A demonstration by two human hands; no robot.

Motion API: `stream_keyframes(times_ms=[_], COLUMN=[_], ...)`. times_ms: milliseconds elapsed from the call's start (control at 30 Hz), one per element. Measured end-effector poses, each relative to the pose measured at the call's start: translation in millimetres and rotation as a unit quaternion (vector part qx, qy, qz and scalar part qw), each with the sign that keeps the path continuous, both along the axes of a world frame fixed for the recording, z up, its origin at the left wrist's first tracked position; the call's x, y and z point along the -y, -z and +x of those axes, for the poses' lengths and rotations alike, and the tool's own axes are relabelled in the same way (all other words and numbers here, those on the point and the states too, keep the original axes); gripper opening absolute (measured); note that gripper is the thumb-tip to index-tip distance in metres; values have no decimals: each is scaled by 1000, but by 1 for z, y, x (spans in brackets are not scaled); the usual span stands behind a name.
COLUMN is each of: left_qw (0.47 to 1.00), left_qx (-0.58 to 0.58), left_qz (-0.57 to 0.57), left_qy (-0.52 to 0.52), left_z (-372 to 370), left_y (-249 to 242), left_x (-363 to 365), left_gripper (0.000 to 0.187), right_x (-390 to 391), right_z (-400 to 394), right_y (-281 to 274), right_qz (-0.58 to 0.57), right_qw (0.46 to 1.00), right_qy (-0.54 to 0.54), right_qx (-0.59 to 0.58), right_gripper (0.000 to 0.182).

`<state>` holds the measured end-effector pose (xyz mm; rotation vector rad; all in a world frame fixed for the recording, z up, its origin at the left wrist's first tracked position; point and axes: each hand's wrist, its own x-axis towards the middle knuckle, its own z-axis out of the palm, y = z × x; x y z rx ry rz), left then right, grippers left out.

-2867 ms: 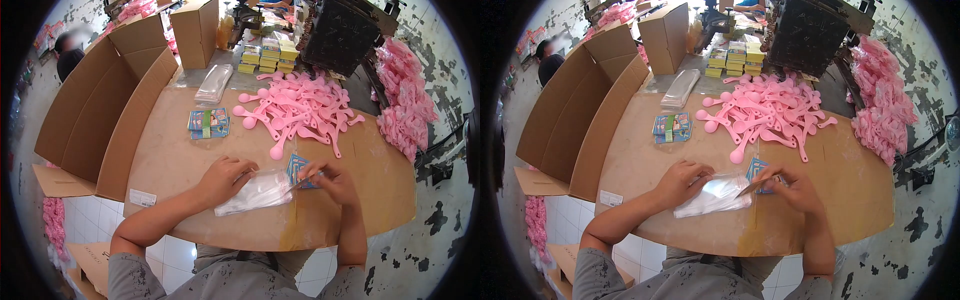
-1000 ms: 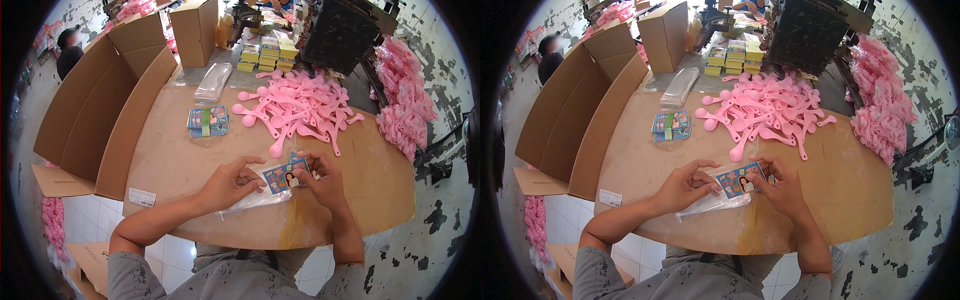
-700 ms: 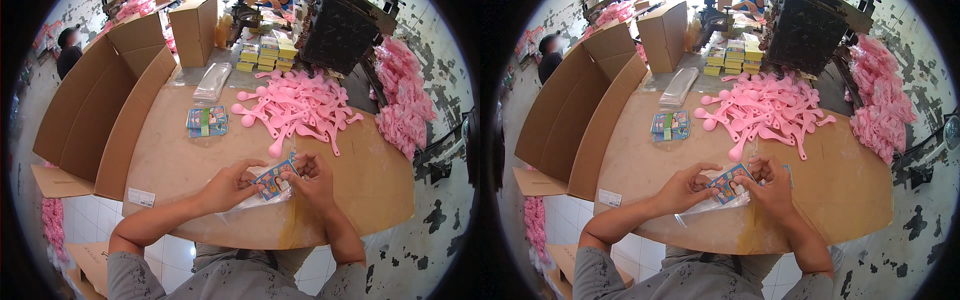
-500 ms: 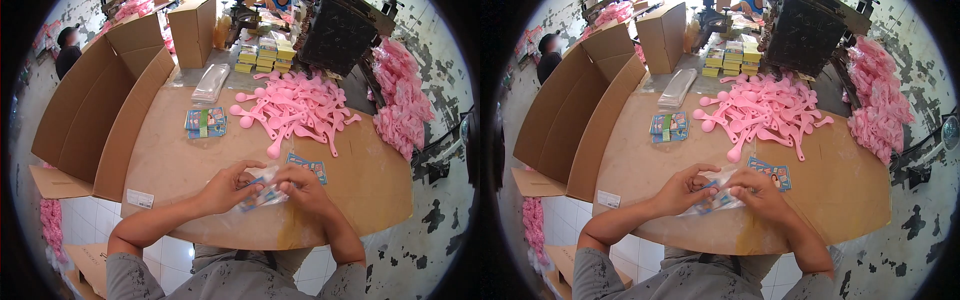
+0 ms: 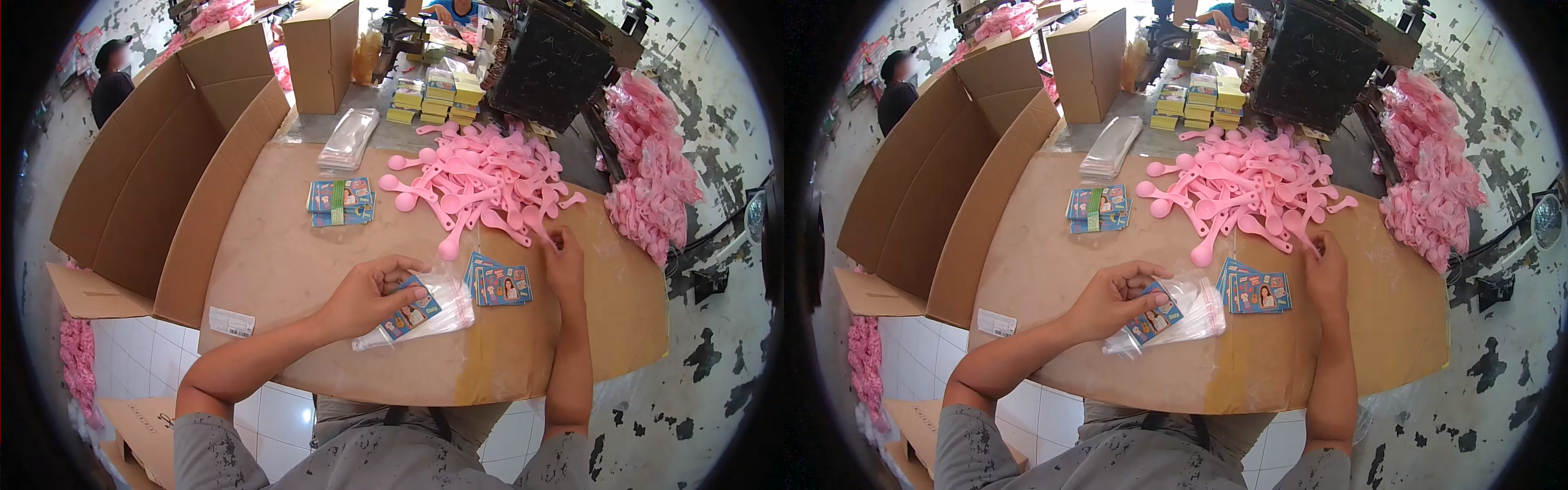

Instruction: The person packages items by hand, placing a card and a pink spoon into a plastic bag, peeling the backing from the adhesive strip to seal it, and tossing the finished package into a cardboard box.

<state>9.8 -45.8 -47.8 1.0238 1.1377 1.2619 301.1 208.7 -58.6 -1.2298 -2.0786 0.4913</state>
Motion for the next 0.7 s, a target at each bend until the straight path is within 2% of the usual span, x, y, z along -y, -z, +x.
stream_keyframes(times_ms=[67,200,267,367,467,567,700], left_qw=[999,1000,1000,1000,1000,999,999], left_qx=[13,2,8,-10,-26,-28,-25], left_qz=[22,7,15,3,1,27,28], left_qy=[-19,-24,-21,-9,-13,6,-13], left_z=[-1,-1,2,3,2,0,1], left_y=[-3,-2,2,-1,2,5,4], left_x=[0,0,0,2,2,1,3], left_gripper=[36,36,36,36,35,34,35], right_x=[15,63,79,102,99,99,99], right_z=[-11,-24,-37,-56,-62,-66,-69], right_y=[-14,-46,-45,-68,-71,-80,-85], right_qz=[57,-55,-144,-229,-142,-92,-77], right_qw=[992,982,942,916,931,922,939], right_qy=[4,-153,-279,-297,-324,-375,-332], right_qx=[-113,-97,-120,-143,-92,4,-47], right_gripper=[21,17,16,14,13,12,11])
